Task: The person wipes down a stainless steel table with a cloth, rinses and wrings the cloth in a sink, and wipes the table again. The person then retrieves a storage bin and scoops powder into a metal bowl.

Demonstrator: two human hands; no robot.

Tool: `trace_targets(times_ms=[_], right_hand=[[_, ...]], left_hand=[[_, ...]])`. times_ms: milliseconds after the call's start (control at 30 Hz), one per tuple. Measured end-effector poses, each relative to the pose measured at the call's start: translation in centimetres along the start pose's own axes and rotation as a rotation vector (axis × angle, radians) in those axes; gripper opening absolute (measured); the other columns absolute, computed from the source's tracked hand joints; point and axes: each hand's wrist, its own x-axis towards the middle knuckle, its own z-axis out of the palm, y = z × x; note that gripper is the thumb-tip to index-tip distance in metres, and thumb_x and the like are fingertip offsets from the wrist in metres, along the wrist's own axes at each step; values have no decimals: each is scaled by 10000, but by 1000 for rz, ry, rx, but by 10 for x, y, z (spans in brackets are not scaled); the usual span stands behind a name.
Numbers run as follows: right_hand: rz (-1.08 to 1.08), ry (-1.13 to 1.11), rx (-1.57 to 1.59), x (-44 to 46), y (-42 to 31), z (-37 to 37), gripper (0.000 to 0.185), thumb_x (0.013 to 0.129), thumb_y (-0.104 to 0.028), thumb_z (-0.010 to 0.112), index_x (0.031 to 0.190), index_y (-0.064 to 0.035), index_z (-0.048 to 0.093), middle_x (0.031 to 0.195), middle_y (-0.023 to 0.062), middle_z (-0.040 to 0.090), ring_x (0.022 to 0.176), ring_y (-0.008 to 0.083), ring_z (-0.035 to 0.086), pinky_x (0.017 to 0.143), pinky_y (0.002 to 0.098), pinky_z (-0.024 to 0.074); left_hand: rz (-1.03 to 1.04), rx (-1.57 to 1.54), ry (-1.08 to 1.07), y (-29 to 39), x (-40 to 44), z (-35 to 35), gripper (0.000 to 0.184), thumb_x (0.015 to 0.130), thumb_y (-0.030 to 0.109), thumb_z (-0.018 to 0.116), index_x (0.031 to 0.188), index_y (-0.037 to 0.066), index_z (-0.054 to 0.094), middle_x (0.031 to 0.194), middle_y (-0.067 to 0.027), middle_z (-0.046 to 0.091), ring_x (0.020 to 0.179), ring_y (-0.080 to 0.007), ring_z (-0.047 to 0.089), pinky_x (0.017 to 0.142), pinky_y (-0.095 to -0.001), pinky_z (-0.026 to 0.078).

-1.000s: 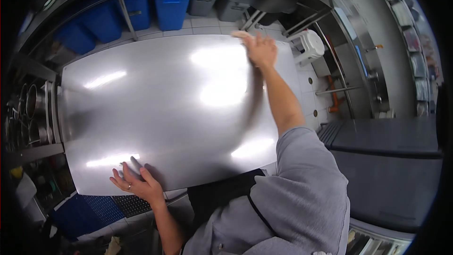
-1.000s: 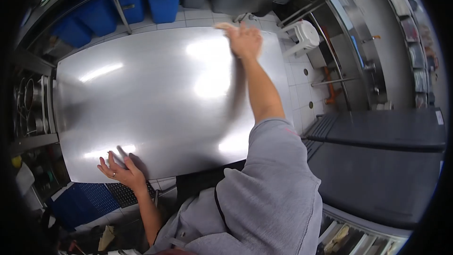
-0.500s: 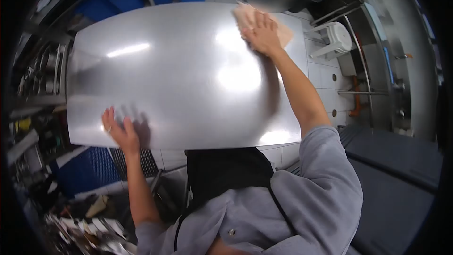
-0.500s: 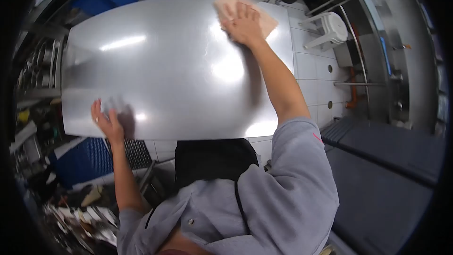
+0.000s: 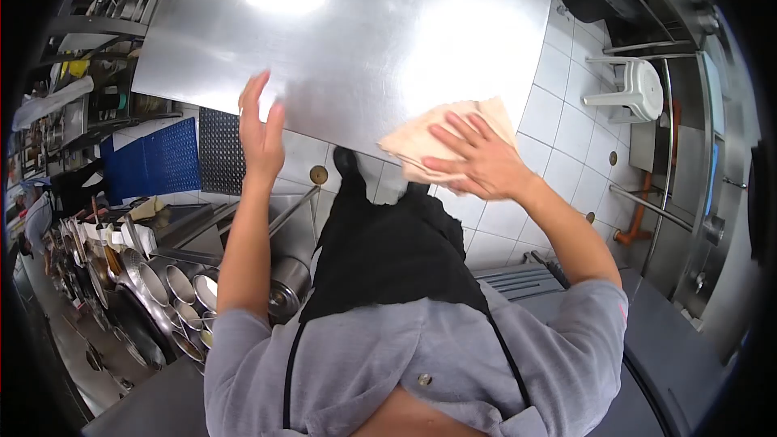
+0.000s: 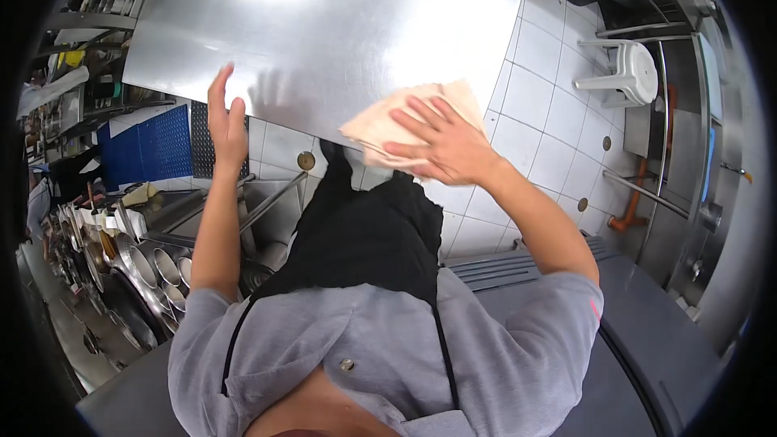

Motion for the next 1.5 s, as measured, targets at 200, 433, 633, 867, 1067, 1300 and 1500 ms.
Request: trace_targets(times_ms=[200,433,633,867,1067,1300,1500], right_hand=[[207,-8,26,6,-44,10,606,919,-468,577,1498,-364,431,1634,161,226,1506,443,146,1181,621,158],[256,220,6,207,-72,22,651,977,-478,487,1568,-281,301,1638,189,199,1515,438,107,1191,616,113],[378,445,135,388,-56,15,670,991,-523,424,1562,-189,319,1620,190,252,1506,440,137,1197,607,89],[824,600,25,352,89,-7,704,983,-569,394,1558,-166,340,1629,186,234,1499,455,146,1200,605,65],[1299,642,-113,190,227,-43,753,982,-656,264,1576,-195,299,1642,216,162,1510,453,106,1214,562,25],[855,361,-226,85,216,-22,615,985,-657,271,1535,-396,361,1653,172,157,1512,463,58,1215,558,33],[457,230,-231,33,95,5,545,1000,-607,301,1512,-438,385,1659,118,172,1513,447,83,1208,595,79]], left_hand=[[-342,-63,84,-25,-110,-52,450,968,147,525,1380,-33,499,1398,-184,515,1303,-302,475,1119,-402,331],[-299,-95,33,-28,-113,-41,466,973,212,523,1367,-35,495,1387,-216,509,1313,-358,457,1119,-435,331],[-227,-23,63,-36,-95,-23,473,956,184,534,1371,-36,484,1453,-239,441,1375,-395,386,1164,-475,261],[99,95,120,-47,-18,17,542,978,242,503,1391,-100,429,1556,-239,186,1482,-409,159,1190,-521,202],[37,341,65,-36,15,47,561,943,210,516,1454,6,409,1550,-270,201,1472,-489,80,1168,-601,151],[46,409,90,-44,13,46,581,919,206,566,1455,38,421,1512,-275,281,1451,-517,133,1142,-612,211],[40,438,134,-46,11,48,557,943,256,567,1448,56,447,1503,-264,311,1443,-505,157,1154,-592,206]])
